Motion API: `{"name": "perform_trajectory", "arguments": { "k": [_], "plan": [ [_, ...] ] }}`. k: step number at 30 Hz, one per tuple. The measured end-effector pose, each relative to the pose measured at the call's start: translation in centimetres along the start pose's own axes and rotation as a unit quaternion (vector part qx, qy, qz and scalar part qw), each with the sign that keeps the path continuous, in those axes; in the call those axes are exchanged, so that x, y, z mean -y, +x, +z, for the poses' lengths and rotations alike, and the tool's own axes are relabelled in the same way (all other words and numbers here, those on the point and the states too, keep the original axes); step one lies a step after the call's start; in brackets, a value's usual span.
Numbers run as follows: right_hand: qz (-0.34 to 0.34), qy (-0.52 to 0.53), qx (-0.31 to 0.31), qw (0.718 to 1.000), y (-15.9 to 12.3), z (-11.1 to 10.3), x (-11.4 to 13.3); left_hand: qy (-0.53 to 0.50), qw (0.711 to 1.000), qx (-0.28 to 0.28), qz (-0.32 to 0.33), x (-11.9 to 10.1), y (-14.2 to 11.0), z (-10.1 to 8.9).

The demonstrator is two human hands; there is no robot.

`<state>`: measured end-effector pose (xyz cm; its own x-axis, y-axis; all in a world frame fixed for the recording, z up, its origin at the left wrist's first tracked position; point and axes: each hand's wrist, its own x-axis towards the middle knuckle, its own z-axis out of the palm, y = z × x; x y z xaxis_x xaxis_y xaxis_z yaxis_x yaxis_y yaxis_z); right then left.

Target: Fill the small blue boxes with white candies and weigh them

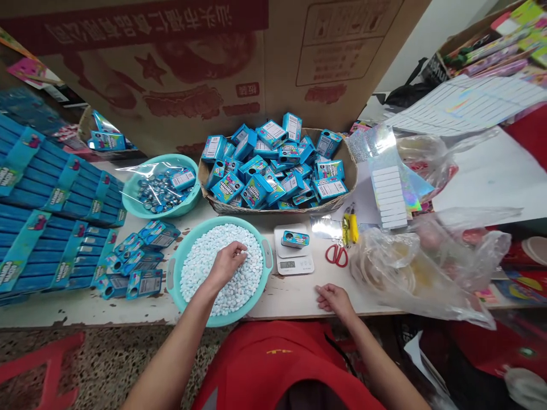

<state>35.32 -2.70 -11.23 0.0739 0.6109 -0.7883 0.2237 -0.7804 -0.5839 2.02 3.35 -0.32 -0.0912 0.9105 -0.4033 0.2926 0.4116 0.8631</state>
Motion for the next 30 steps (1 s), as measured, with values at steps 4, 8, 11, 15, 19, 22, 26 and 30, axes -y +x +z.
{"name": "perform_trajectory", "arguments": {
  "k": [4, 8, 11, 15, 19, 22, 26, 30],
  "plan": [
    [-0.001, 0.004, -0.003, 1.000, -0.1, 0.2, -0.2, 0.107, 0.993, 0.015, 0.037, -1.8, 1.2, 2.4],
    [-0.001, 0.006, 0.007, 1.000, -0.3, 0.2, 0.1, 0.236, 0.959, 0.058, 0.148, -4.4, 2.9, 6.2],
    [-0.008, 0.008, 0.017, 1.000, -0.5, 0.2, 0.5, 0.301, 0.934, 0.075, 0.180, -5.6, 4.2, 8.5],
    [-0.024, 0.011, 0.020, 0.999, -1.0, 0.2, 0.8, 0.323, 0.926, 0.069, 0.184, -6.1, 5.4, 9.5],
    [-0.055, 0.008, 0.001, 0.998, -1.8, 0.1, 1.2, 0.217, 0.963, 0.050, 0.151, -6.1, 5.6, 8.3],
    [-0.096, 0.002, -0.019, 0.995, -2.6, -0.5, 3.5, 0.131, 0.988, 0.016, 0.080, -5.2, 4.7, 5.8],
    [-0.292, -0.061, -0.134, 0.945, -3.1, -2.3, 12.3, 0.112, 0.992, -0.048, 0.012, -2.6, 2.5, 1.7],
    [-0.505, -0.240, -0.314, 0.767, -0.7, -4.2, 23.4, 0.094, 0.991, -0.090, -0.030, 0.0, 0.4, -0.6]
  ]
}}
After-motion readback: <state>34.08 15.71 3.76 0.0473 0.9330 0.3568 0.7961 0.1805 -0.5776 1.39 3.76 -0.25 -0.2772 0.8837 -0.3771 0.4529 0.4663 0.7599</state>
